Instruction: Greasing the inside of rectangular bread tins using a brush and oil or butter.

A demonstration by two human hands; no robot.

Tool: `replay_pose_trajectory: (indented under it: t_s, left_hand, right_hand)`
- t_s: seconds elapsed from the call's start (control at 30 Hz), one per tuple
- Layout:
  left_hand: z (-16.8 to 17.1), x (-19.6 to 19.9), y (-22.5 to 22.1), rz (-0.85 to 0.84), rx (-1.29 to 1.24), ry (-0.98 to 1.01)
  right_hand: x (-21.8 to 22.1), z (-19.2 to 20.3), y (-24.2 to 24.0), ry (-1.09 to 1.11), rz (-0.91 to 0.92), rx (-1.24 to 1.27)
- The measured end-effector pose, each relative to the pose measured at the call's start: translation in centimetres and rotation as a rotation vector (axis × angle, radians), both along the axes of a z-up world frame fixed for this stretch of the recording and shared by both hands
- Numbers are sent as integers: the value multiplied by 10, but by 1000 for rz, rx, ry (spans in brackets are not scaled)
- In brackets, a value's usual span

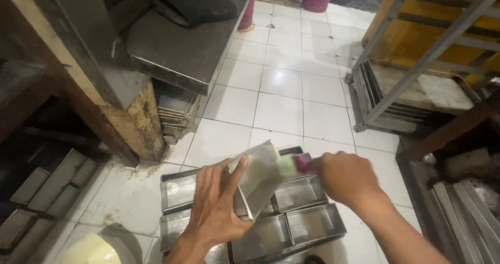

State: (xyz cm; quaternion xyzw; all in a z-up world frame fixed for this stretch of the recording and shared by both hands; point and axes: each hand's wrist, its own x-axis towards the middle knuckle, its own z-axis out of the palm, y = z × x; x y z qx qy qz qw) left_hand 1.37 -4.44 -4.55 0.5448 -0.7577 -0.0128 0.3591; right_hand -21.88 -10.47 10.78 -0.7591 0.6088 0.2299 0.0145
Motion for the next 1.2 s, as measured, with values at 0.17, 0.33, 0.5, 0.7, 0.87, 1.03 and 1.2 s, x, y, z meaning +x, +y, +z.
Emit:
replay_pose_trajectory:
  t_s: [0.17, 0.33, 0.5, 0.7, 0.87, 1.03, 1.2]
  left_hand:
    - [3, 7, 3, 40, -39, 30]
    - [14, -4, 16, -95, -8, 152]
    - [39, 6, 22, -140, 124, 472]
    - [50, -5, 26, -198, 423, 587]
    - [50, 12, 25, -131, 394, 726]
    - [52, -8, 29, -204, 512, 768]
    - [51, 0, 31, -100, 614, 663]
  right_hand:
    - [-4, -2, 6, -237, -86, -2]
    - [-2, -33, -5, -200, 183, -243]
    - [0, -26, 0, -216, 345, -310]
    - [22, -8, 13, -498, 220, -12]
    - [-5, 4, 4, -418, 122, -148]
    - [12, -13, 9, -590, 308, -102]
    - [-9, -5, 0, -479, 354, -112]
